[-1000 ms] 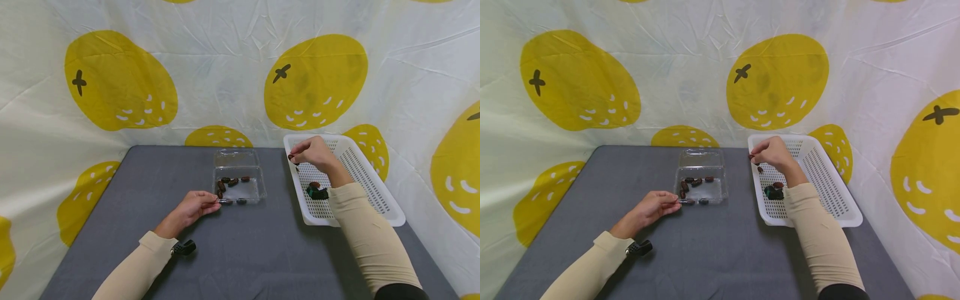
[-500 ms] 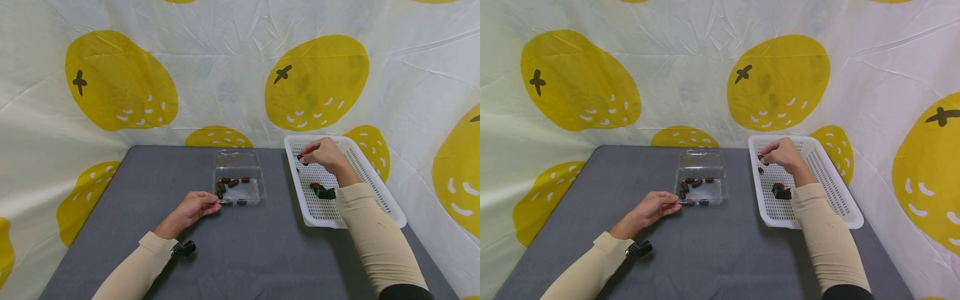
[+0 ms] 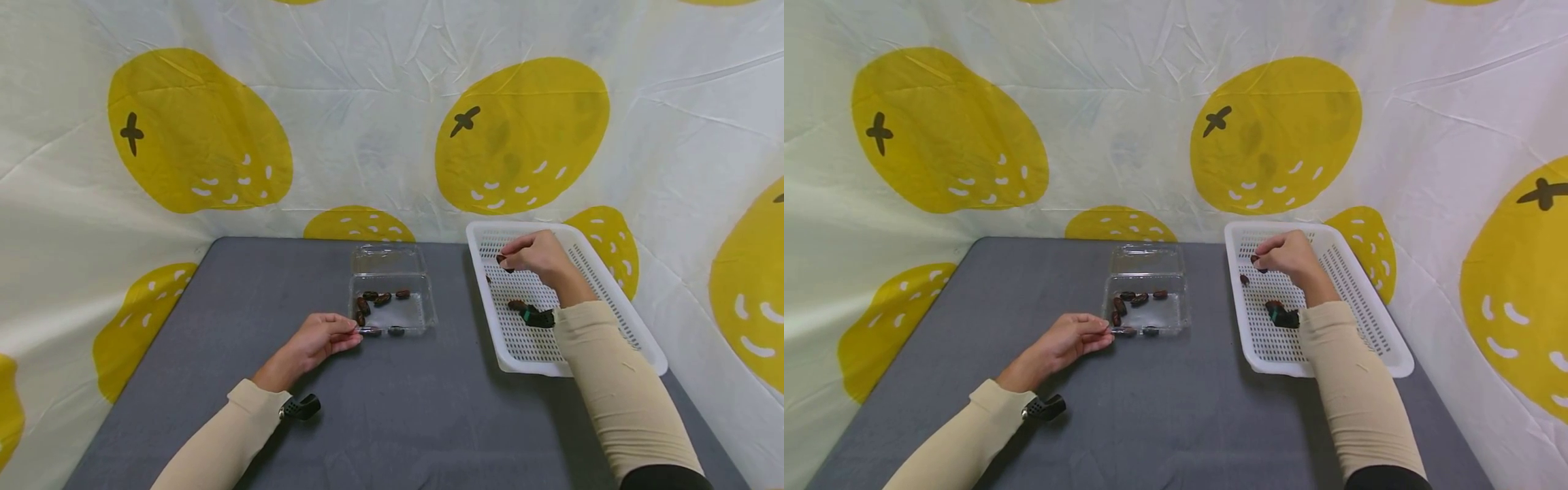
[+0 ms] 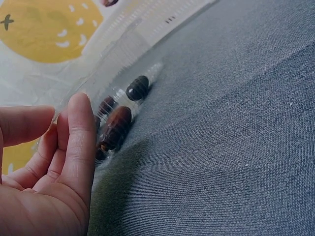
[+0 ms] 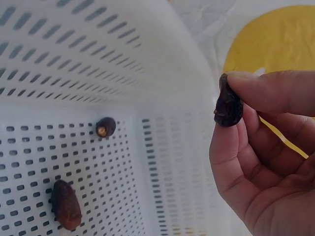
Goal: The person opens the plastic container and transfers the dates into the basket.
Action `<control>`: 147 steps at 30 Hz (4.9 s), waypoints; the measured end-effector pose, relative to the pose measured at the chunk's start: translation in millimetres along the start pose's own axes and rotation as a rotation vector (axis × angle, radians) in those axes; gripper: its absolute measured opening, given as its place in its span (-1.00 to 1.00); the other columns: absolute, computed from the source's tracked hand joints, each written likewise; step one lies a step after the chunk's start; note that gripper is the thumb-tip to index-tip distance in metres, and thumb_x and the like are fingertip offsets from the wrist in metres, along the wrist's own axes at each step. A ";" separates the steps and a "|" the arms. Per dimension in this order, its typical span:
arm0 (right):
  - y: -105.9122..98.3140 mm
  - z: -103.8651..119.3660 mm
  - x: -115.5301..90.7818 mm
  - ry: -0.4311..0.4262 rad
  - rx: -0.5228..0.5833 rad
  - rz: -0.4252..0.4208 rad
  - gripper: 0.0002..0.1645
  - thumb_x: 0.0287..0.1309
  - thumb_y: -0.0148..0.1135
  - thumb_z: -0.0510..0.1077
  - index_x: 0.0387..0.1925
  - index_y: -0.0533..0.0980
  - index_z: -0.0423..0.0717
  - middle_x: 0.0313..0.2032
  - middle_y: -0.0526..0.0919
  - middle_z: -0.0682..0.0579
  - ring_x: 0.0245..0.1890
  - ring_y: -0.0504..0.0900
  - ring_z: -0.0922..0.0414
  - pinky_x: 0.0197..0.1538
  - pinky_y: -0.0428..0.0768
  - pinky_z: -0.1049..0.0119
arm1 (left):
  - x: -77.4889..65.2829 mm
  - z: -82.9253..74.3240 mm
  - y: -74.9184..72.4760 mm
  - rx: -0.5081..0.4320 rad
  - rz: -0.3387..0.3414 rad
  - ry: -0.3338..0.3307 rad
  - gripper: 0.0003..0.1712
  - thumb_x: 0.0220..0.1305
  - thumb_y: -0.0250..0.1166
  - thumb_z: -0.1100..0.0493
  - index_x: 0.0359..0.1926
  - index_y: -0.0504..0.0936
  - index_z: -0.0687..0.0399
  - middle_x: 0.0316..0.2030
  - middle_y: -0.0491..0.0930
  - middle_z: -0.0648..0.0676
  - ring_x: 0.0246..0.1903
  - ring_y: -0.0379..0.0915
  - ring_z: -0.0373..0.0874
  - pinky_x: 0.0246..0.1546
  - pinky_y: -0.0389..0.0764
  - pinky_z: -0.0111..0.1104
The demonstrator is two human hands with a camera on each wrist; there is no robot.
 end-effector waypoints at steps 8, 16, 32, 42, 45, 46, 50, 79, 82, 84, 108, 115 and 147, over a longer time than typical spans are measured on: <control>-2.6 -12.5 1.8 0.020 -0.021 -0.037 -0.57 0.22 0.47 -0.20 0.05 0.65 -0.40 -0.29 0.84 0.06 -0.30 0.75 0.17 -0.14 0.72 0.43 | -0.1 0.1 -0.4 0.013 0.009 -0.001 -0.70 0.45 0.27 0.37 0.10 0.55 0.55 -0.30 0.77 0.08 -0.27 0.76 -0.16 -0.09 0.84 -0.35; -3.0 -24.1 2.8 0.052 -0.033 -0.061 -0.56 0.22 0.47 -0.17 0.06 0.66 -0.36 -0.30 0.84 0.09 -0.22 0.71 0.06 -0.13 0.70 0.39 | 0.2 1.7 -2.2 0.007 0.013 -0.001 -0.77 0.45 0.26 0.38 0.03 0.60 0.49 -0.31 0.77 0.08 -0.28 0.77 -0.16 -0.12 0.84 -0.36; 3.3 -48.4 6.9 0.086 -0.030 -0.082 -0.52 0.21 0.49 -0.13 0.08 0.66 -0.34 -0.25 0.84 0.07 -0.17 0.70 0.06 -0.10 0.73 0.37 | -1.0 6.1 -6.7 0.011 -0.002 0.001 -0.70 0.45 0.26 0.38 0.11 0.56 0.53 -0.29 0.76 0.08 -0.28 0.77 -0.15 -0.14 0.84 -0.35; 5.2 -60.0 16.4 0.110 -0.062 -0.090 -0.53 0.21 0.48 -0.12 0.08 0.68 -0.30 -0.21 0.83 0.02 -0.13 0.69 0.01 -0.11 0.71 0.36 | -0.4 5.1 -3.9 0.009 0.002 0.007 -0.77 0.44 0.27 0.39 0.02 0.58 0.50 -0.28 0.75 0.12 -0.29 0.76 -0.14 -0.13 0.84 -0.35; 6.0 -62.4 19.5 0.111 -0.066 -0.081 -0.54 0.23 0.47 -0.10 0.08 0.68 -0.29 -0.22 0.84 0.04 -0.12 0.69 0.00 -0.12 0.69 0.38 | 0.2 4.1 -4.0 0.007 -0.001 0.011 -0.73 0.45 0.26 0.40 0.06 0.55 0.55 -0.30 0.75 0.11 -0.30 0.76 -0.14 -0.14 0.84 -0.36; 6.1 -63.1 20.5 0.112 -0.064 -0.079 -0.53 0.23 0.47 -0.10 0.09 0.68 -0.29 -0.23 0.85 0.05 -0.12 0.70 0.00 -0.12 0.69 0.38 | 0.6 3.9 -4.0 0.007 -0.001 0.012 -0.71 0.45 0.25 0.40 0.08 0.53 0.57 -0.30 0.75 0.11 -0.30 0.76 -0.14 -0.14 0.84 -0.37; 5.7 -65.6 24.0 0.124 -0.065 -0.067 -0.53 0.24 0.46 -0.10 0.10 0.67 -0.29 -0.23 0.84 0.06 -0.14 0.69 0.04 -0.14 0.66 0.40 | 2.5 3.9 -4.2 0.000 -0.012 0.007 -0.70 0.45 0.24 0.41 0.09 0.52 0.58 -0.31 0.75 0.11 -0.31 0.77 -0.15 -0.16 0.84 -0.37; 14.3 -97.5 31.7 0.199 -0.165 -0.070 -0.54 0.22 0.45 -0.13 0.10 0.66 -0.29 0.10 0.67 -0.32 -0.06 0.61 -0.11 -0.10 0.64 0.28 | -0.8 4.1 -5.1 -0.002 -0.004 0.013 -0.85 0.45 0.25 0.40 -0.05 0.59 0.46 -0.33 0.75 0.10 -0.31 0.77 -0.14 -0.16 0.84 -0.37; 14.8 -101.2 31.9 0.220 -0.167 -0.063 -0.54 0.24 0.45 -0.12 0.11 0.66 -0.28 0.11 0.66 -0.32 -0.07 0.60 -0.10 -0.10 0.63 0.28 | -0.2 5.4 -5.6 -0.004 -0.004 0.010 -0.94 0.45 0.25 0.40 -0.14 0.63 0.35 -0.34 0.75 0.09 -0.31 0.78 -0.14 -0.17 0.85 -0.36; 15.0 -102.1 31.3 0.225 -0.163 -0.061 -0.53 0.25 0.46 -0.11 0.11 0.66 -0.29 0.10 0.66 -0.31 -0.09 0.60 -0.09 -0.13 0.62 0.30 | 0.2 6.2 -5.9 -0.006 -0.008 0.006 -0.95 0.44 0.26 0.40 -0.20 0.65 0.29 -0.34 0.75 0.08 -0.31 0.78 -0.14 -0.17 0.85 -0.36; 5.8 -68.1 19.5 0.106 -0.052 -0.130 -0.53 0.36 0.36 -0.11 0.15 0.62 -0.37 0.02 0.74 -0.25 -0.14 0.76 0.03 0.06 0.82 0.13 | 6.1 5.6 -1.9 0.053 -0.010 0.006 -0.71 0.45 0.25 0.40 0.09 0.55 0.58 -0.29 0.74 0.12 -0.29 0.78 -0.12 -0.12 0.85 -0.32; 11.2 -33.1 17.5 0.058 0.104 -0.116 -0.50 0.37 0.37 -0.13 0.19 0.58 -0.41 -0.27 0.74 0.18 -0.23 0.77 0.17 -0.04 0.82 0.38 | 5.2 2.4 -4.3 0.053 -0.017 0.010 -0.67 0.45 0.25 0.40 0.12 0.53 0.60 -0.22 0.75 0.18 -0.28 0.78 -0.12 -0.10 0.85 -0.30; 131.9 87.0 4.6 -0.188 0.143 0.126 -0.66 0.24 0.45 -0.23 0.02 0.70 -0.28 -0.10 0.79 -0.10 -0.18 0.70 0.14 0.07 0.74 0.17 | -0.2 4.6 -5.8 0.028 -0.024 0.019 -0.65 0.47 0.21 0.42 0.16 0.48 0.63 -0.28 0.74 0.14 -0.31 0.77 -0.14 -0.17 0.85 -0.35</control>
Point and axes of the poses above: each hand's wrist, its own x-axis towards the middle knuckle, its own y-axis out of the palm, z = x × y, the point moved 7 cm from there along x, towards the middle knuckle
